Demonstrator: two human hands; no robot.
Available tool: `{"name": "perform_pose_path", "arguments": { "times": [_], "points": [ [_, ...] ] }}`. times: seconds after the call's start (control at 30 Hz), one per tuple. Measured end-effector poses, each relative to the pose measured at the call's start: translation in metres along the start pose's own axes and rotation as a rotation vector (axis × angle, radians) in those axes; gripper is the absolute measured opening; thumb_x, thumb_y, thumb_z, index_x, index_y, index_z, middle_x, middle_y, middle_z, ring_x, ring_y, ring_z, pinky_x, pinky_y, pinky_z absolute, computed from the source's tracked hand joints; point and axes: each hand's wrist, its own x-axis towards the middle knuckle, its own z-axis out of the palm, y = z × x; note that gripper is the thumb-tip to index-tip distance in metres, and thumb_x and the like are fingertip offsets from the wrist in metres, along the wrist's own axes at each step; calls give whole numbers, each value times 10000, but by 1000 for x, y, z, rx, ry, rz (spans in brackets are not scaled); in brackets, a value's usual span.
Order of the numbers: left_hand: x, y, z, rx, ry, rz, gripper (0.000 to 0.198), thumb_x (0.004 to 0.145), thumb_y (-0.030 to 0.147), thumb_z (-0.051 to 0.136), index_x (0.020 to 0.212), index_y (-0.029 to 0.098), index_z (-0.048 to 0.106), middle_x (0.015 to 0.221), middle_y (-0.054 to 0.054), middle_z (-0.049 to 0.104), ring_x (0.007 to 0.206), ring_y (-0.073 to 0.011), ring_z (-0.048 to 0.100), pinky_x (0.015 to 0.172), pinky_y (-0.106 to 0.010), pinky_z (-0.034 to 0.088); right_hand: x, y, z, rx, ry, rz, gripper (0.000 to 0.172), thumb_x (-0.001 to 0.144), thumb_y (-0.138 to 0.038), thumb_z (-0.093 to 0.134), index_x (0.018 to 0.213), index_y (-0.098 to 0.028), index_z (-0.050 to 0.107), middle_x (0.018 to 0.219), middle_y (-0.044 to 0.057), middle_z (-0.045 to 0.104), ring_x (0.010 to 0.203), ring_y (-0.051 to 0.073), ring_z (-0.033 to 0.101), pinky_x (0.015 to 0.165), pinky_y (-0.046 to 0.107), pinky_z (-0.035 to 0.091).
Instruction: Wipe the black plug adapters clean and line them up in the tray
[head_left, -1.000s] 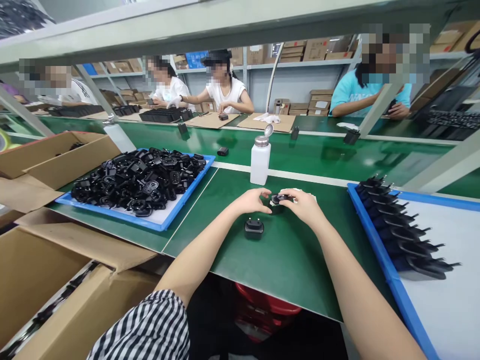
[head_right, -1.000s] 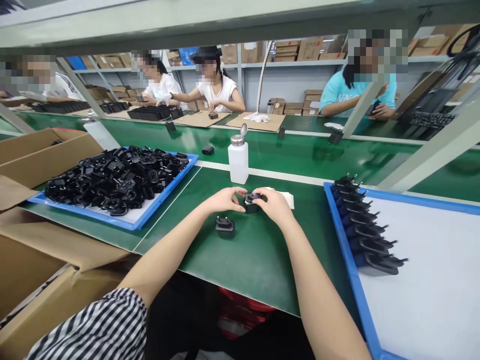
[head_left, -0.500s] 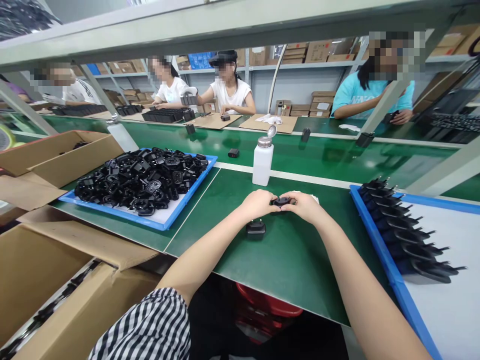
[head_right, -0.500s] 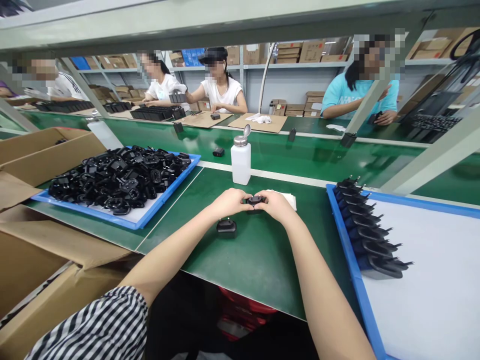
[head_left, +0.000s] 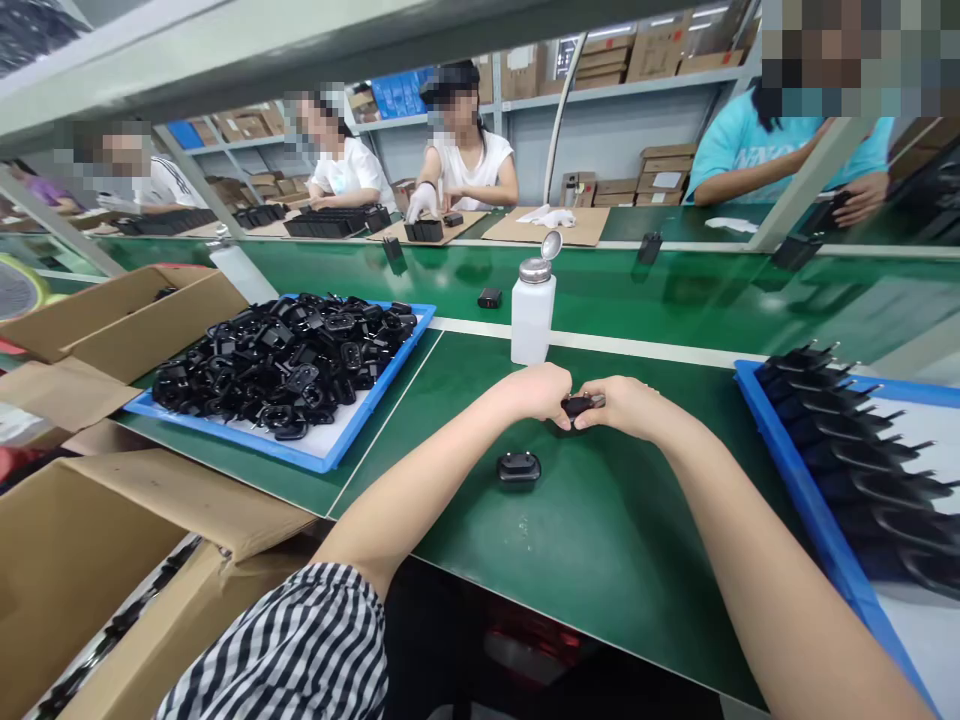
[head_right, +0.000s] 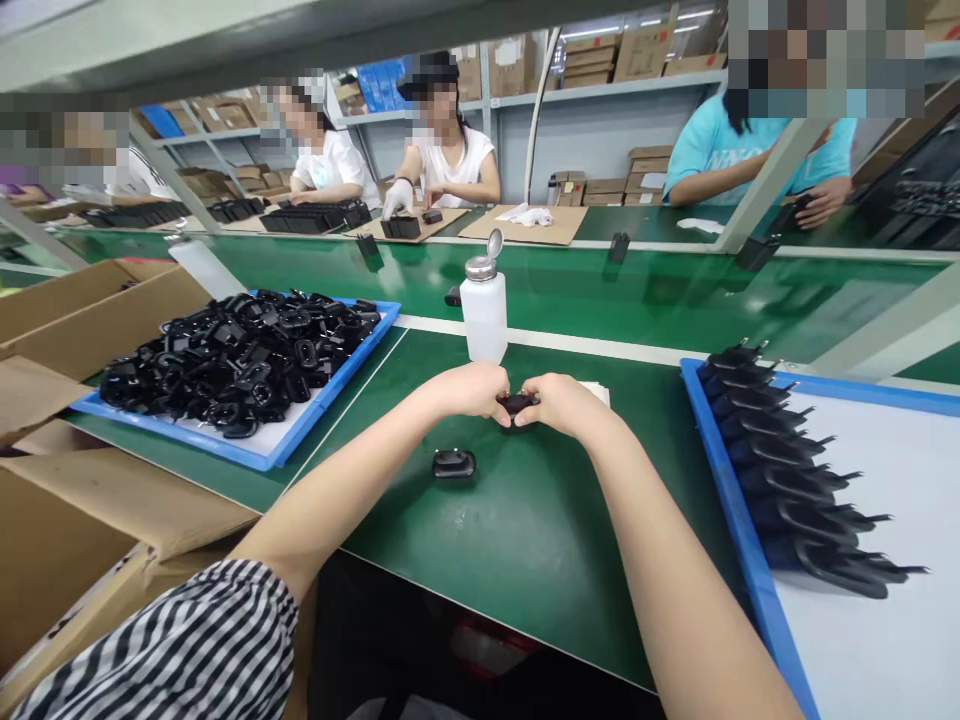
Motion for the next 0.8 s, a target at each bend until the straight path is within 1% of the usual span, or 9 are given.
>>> {"name": "perform_pose_path", "arguments": {
  "times": [0.17,0.3,0.37,0.43,0.53,0.6,0.67,0.73,0.8],
  "points": [
    [-1,6,10,17,142,-111,213,586,291,587,676,97,593,595,-58,558,588,-170,526,506,-231,358,-1,5,5,75,47,-14,155,592,-259,614,736,-210,587,654,-40,581,627,146,535,509,207,361],
    [-19,-17,26,-283,142,-55,274,671,258,497,903,129,563,727,-33,593,648,-128,536,601,-214,388,-11,6,18,157,190,0,245,600,-276,604,832,-200,590,740,-9,589,693,162,538,611,238,398],
    [-39,-35,35,-411,100,-108,436,640,172,509,1071,134,456,916,-45,573,717,-110,533,653,-199,391,-17,2,27,229,261,6,283,614,-296,590,877,-194,587,757,3,589,695,168,539,635,255,406],
    [-64,-49,45,-475,87,-180,664,567,150,569,1180,129,314,1094,-78,479,826,-124,509,688,-200,390,-22,-5,37,317,277,-2,305,632,-311,571,908,-184,581,736,11,588,648,165,540,620,264,414],
    [-95,-55,64,-549,119,-149,959,472,257,654,1247,133,104,1188,-102,381,953,-155,442,726,-217,386,-26,-16,47,478,198,-49,323,657,-294,546,949,-156,563,709,20,580,578,144,526,589,261,419],
    [-103,-48,76,-560,192,-135,1033,450,326,662,1251,138,37,1180,-106,384,914,-157,458,719,-238,392,-26,-21,51,578,106,-91,320,709,-282,478,987,-135,538,705,28,568,591,137,519,594,263,418],
    [-99,-39,86,-528,282,-142,965,460,344,653,1236,141,118,1122,-97,435,840,-157,489,700,-256,400,-28,-24,53,617,-26,-156,353,732,-273,437,1050,-127,487,719,32,554,625,138,514,614,277,416],
    [-90,-30,93,-490,377,-128,792,470,329,647,1152,128,297,1042,-83,483,830,-167,495,701,-260,400,-32,-27,56,575,-111,-247,476,666,-281,534,1105,-134,422,793,41,537,686,152,506,651,300,411],
    [-79,-22,97,-480,450,-108,644,458,306,652,1022,111,410,977,-76,502,836,-179,496,693,-254,405,-41,-31,60,484,-33,-295,646,515,-268,669,1087,-125,406,889,68,499,788,185,480,705,326,395]
  ]
}}
